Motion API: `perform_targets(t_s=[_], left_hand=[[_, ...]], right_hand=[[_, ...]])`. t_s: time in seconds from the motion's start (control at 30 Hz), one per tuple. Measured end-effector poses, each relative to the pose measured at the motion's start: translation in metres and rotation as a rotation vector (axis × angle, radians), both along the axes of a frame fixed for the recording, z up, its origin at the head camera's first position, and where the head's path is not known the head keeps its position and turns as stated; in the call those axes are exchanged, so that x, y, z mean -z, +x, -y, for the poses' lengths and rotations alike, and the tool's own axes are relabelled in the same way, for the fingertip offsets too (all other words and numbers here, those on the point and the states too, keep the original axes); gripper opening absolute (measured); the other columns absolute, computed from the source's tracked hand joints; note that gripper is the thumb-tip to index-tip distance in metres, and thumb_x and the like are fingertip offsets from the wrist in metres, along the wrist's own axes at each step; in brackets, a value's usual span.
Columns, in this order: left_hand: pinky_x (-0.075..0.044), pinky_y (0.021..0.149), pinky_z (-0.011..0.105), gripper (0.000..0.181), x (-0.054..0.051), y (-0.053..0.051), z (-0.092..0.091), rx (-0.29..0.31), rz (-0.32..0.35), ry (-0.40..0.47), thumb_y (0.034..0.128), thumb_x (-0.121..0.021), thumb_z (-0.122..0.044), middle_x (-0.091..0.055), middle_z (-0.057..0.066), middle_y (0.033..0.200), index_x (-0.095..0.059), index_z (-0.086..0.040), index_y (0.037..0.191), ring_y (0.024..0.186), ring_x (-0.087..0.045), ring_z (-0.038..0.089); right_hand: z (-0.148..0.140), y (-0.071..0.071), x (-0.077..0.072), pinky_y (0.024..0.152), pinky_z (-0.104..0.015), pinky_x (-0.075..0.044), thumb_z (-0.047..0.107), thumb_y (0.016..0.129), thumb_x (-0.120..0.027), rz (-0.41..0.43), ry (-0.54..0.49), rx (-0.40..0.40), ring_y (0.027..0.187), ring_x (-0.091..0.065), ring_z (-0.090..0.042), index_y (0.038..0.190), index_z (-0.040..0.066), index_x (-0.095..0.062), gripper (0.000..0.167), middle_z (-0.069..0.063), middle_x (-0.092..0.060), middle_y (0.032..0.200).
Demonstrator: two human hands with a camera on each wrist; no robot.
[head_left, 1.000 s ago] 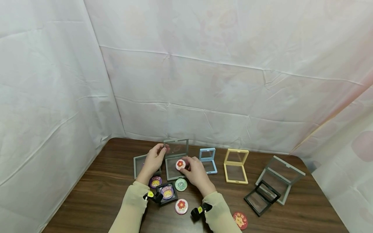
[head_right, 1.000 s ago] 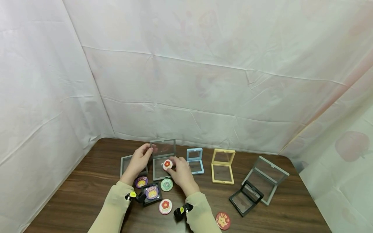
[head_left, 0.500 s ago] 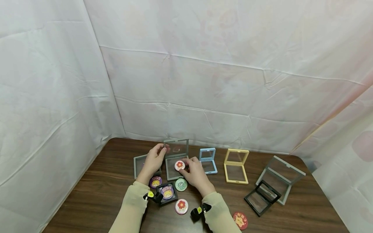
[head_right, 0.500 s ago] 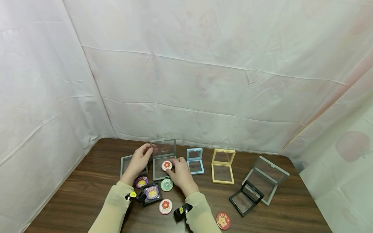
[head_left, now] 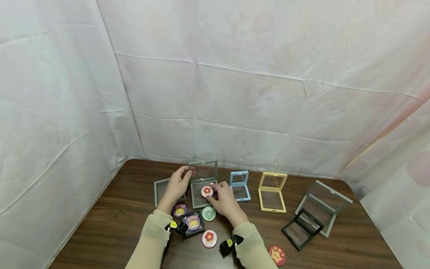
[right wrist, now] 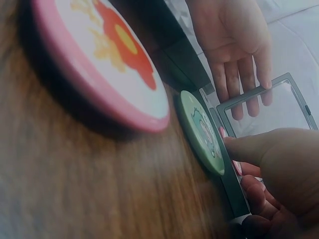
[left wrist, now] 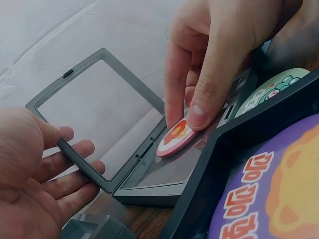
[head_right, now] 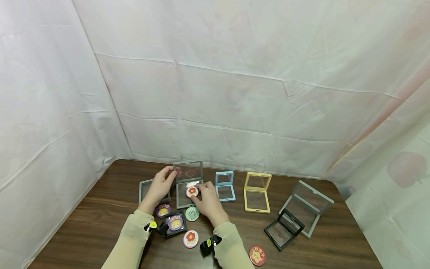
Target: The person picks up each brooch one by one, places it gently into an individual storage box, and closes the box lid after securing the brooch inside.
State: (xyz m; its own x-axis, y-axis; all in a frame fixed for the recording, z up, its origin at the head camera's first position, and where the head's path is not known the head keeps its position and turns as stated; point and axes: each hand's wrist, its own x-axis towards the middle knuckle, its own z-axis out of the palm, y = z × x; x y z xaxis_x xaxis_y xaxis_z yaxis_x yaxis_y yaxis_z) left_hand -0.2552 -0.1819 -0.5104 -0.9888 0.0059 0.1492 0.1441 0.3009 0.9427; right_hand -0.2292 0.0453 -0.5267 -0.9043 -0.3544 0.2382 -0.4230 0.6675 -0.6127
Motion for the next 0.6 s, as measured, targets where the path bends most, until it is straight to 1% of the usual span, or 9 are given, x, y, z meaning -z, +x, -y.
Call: perform_targets(t_s=[0.17,0.3,0.4,0.53,0.6], left_hand=[[-0.049,0.111,0.059,0.029,-0.0006,0.0004,0.0010,0.000,-0.002,-0.007,0.1182,-0.052,-0.020,-0.073,0.021,0.130,-0.069,-0.005,0.135,0.126,-0.068,0.033],[-0.050,0.109,0.059,0.030,-0.0014,0.0018,0.0017,-0.006,-0.007,-0.041,0.1179,-0.053,-0.021,-0.074,0.019,0.130,-0.070,-0.003,0.134,0.126,-0.067,0.033],[-0.050,0.107,0.060,0.029,-0.0023,0.0026,0.0016,-0.008,-0.023,-0.073,0.1175,-0.054,-0.021,-0.075,0.017,0.129,-0.071,-0.004,0.133,0.126,-0.067,0.033],[-0.050,0.108,0.061,0.029,-0.0033,0.0038,0.0024,-0.002,-0.038,-0.101,0.1171,-0.055,-0.020,-0.076,0.014,0.129,-0.071,-0.004,0.133,0.128,-0.067,0.035],[-0.050,0.109,0.062,0.029,-0.0036,0.0040,0.0030,0.002,-0.044,-0.111,0.1168,-0.055,-0.020,-0.076,0.013,0.129,-0.071,-0.003,0.134,0.128,-0.067,0.035]], right_hand=[[0.0005,0.0012,0.0028,0.084,-0.046,-0.051,0.020,0.099,-0.084,-0.018,-0.018,0.007,0.097,-0.056,-0.023,0.137,0.000,-0.073,0.044,-0.013,-0.060,0.113],[0.0004,0.0024,0.0060,0.081,-0.040,-0.050,0.019,0.100,-0.083,-0.009,-0.037,0.010,0.094,-0.054,-0.019,0.139,0.001,-0.071,0.045,-0.012,-0.060,0.113],[0.0000,0.0032,0.0069,0.079,-0.036,-0.049,0.018,0.100,-0.082,-0.006,-0.062,0.010,0.090,-0.052,-0.017,0.142,-0.001,-0.068,0.048,-0.011,-0.061,0.111],[-0.0010,0.0050,0.0077,0.079,-0.035,-0.049,0.018,0.100,-0.081,-0.010,-0.100,0.007,0.089,-0.053,-0.017,0.143,-0.005,-0.064,0.052,-0.011,-0.062,0.109],[-0.0021,0.0061,0.0080,0.080,-0.034,-0.049,0.019,0.101,-0.081,0.005,-0.120,0.007,0.090,-0.055,-0.018,0.144,-0.004,-0.063,0.051,-0.011,-0.062,0.109]])
